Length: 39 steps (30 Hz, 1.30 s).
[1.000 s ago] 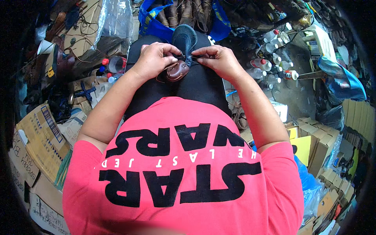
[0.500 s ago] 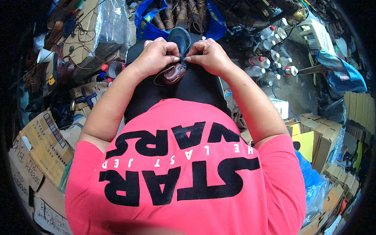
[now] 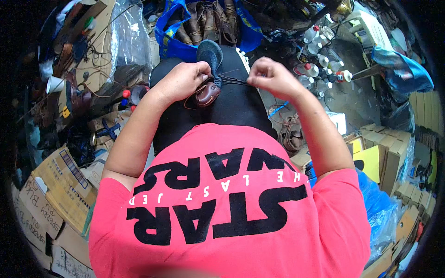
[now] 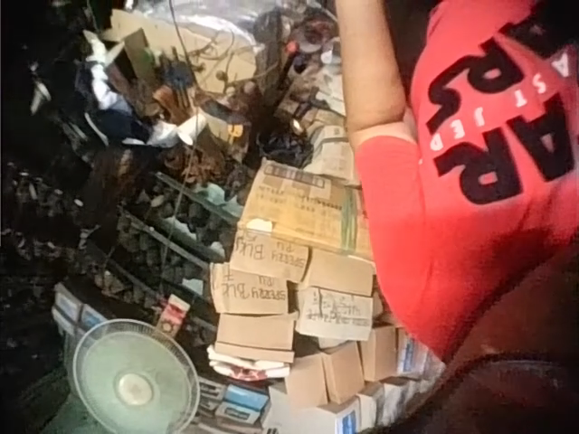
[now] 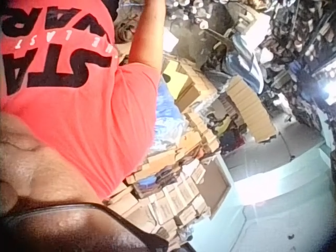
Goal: Lacing and adjusting the leather components of a shoe upper.
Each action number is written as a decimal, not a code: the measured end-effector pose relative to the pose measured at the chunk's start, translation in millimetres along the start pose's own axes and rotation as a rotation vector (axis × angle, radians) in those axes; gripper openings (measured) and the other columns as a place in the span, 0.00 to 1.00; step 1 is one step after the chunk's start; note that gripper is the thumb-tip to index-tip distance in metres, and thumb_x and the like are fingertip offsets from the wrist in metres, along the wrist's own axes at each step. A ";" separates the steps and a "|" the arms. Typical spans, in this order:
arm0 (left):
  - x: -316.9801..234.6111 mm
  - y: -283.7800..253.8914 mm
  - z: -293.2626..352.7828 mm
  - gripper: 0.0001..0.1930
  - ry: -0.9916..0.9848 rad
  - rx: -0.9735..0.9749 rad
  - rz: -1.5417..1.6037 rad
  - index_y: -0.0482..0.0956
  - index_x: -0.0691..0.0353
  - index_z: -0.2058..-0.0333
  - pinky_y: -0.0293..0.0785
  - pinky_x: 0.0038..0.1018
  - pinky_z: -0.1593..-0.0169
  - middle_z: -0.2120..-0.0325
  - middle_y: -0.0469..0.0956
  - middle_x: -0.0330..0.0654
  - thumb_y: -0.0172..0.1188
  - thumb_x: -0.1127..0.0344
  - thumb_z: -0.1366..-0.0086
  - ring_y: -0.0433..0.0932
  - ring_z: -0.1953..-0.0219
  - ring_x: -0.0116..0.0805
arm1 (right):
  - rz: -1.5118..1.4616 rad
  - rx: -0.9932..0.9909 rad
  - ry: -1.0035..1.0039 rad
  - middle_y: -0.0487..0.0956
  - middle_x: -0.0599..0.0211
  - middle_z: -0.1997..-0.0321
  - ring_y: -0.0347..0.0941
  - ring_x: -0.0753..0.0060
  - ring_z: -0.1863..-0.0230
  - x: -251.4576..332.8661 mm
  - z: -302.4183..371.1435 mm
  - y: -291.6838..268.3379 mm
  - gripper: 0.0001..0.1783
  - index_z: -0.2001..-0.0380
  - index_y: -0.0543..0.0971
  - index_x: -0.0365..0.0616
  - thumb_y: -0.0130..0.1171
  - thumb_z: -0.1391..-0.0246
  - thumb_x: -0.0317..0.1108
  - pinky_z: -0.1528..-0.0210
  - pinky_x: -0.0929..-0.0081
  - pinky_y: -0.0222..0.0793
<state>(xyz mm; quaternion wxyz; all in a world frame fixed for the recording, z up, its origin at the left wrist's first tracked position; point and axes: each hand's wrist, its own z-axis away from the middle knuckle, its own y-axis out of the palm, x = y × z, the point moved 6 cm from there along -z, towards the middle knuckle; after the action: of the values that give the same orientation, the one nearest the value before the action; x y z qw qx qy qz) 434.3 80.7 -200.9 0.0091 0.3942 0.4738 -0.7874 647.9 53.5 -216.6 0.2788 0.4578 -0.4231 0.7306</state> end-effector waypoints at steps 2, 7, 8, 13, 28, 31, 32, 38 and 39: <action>0.6 -1.0 0.3 0.07 0.025 0.000 0.000 0.76 0.63 0.63 0.73 0.36 0.61 0.70 0.79 0.52 0.55 0.68 0.38 0.79 0.65 0.49 | -0.189 -0.049 -0.038 0.68 0.74 0.64 0.66 0.82 0.60 10.4 -6.9 -18.4 0.07 0.68 0.75 0.41 0.60 0.45 0.32 0.57 0.83 0.62; -1.8 1.0 -1.1 0.06 0.035 -0.018 0.001 0.75 0.62 0.64 0.73 0.36 0.63 0.72 0.79 0.52 0.55 0.67 0.38 0.79 0.67 0.50 | -0.039 -0.017 -0.002 0.70 0.73 0.61 0.66 0.80 0.59 1.0 -18.6 -10.4 0.11 0.63 0.81 0.44 0.64 0.49 0.35 0.56 0.81 0.63; 0.9 3.4 0.1 0.06 0.025 -0.034 0.027 0.75 0.62 0.64 0.73 0.36 0.63 0.72 0.78 0.52 0.56 0.67 0.38 0.79 0.67 0.50 | 0.081 -0.020 -0.092 0.69 0.73 0.61 0.66 0.80 0.60 10.9 -12.6 0.0 0.11 0.65 0.82 0.44 0.68 0.52 0.35 0.58 0.82 0.63; 6.3 7.0 2.5 0.06 -0.003 -0.058 0.104 0.74 0.61 0.64 0.72 0.36 0.64 0.72 0.78 0.53 0.56 0.67 0.38 0.79 0.68 0.50 | -0.081 -0.010 0.066 0.68 0.76 0.63 0.65 0.83 0.62 -9.6 -6.7 16.6 0.07 0.70 0.80 0.42 0.67 0.52 0.30 0.61 0.85 0.63; 0.1 2.1 0.3 0.07 0.049 -0.021 -0.042 0.74 0.58 0.63 0.72 0.40 0.62 0.71 0.78 0.51 0.54 0.65 0.38 0.78 0.65 0.52 | 0.814 -0.305 -0.405 0.76 0.65 0.62 0.73 0.58 0.57 59.0 -29.3 -18.5 0.07 0.71 0.79 0.47 0.62 0.52 0.36 0.57 0.62 0.67; 4.5 2.5 4.0 0.07 0.066 -0.029 -0.029 0.73 0.60 0.63 0.72 0.39 0.63 0.71 0.77 0.52 0.54 0.66 0.39 0.78 0.66 0.52 | 1.068 0.012 -0.412 0.77 0.69 0.68 0.73 0.64 0.60 84.7 -29.0 29.2 0.06 0.70 0.76 0.49 0.58 0.49 0.38 0.55 0.66 0.62; 2.0 2.9 3.0 0.06 0.114 -0.038 -0.057 0.72 0.60 0.65 0.72 0.40 0.64 0.72 0.77 0.52 0.54 0.67 0.39 0.77 0.67 0.52 | 1.110 0.070 -0.421 0.77 0.71 0.71 0.73 0.66 0.60 81.3 -32.8 41.1 0.04 0.69 0.75 0.52 0.56 0.50 0.36 0.54 0.67 0.60; 6.9 -15.3 26.5 0.04 0.274 -0.129 -0.253 0.70 0.60 0.69 0.70 0.43 0.66 0.75 0.75 0.51 0.54 0.70 0.43 0.76 0.68 0.53 | 1.108 0.086 -0.545 0.76 0.70 0.73 0.73 0.63 0.61 66.1 -33.8 41.2 0.07 0.69 0.72 0.52 0.56 0.54 0.30 0.54 0.65 0.61; 11.0 -21.4 37.6 0.03 0.321 -0.175 -0.319 0.70 0.60 0.71 0.70 0.43 0.66 0.75 0.75 0.51 0.54 0.71 0.44 0.76 0.68 0.53 | 1.087 0.066 -0.494 0.75 0.69 0.73 0.73 0.63 0.61 57.8 -30.8 31.7 0.07 0.69 0.72 0.51 0.56 0.54 0.30 0.54 0.65 0.62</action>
<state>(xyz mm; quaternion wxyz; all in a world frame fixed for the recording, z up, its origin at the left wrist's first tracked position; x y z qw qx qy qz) 395.5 68.2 -183.0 -0.1565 0.4321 0.5917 -0.6623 584.7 66.2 -182.6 -0.2558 0.3406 -0.6261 0.6531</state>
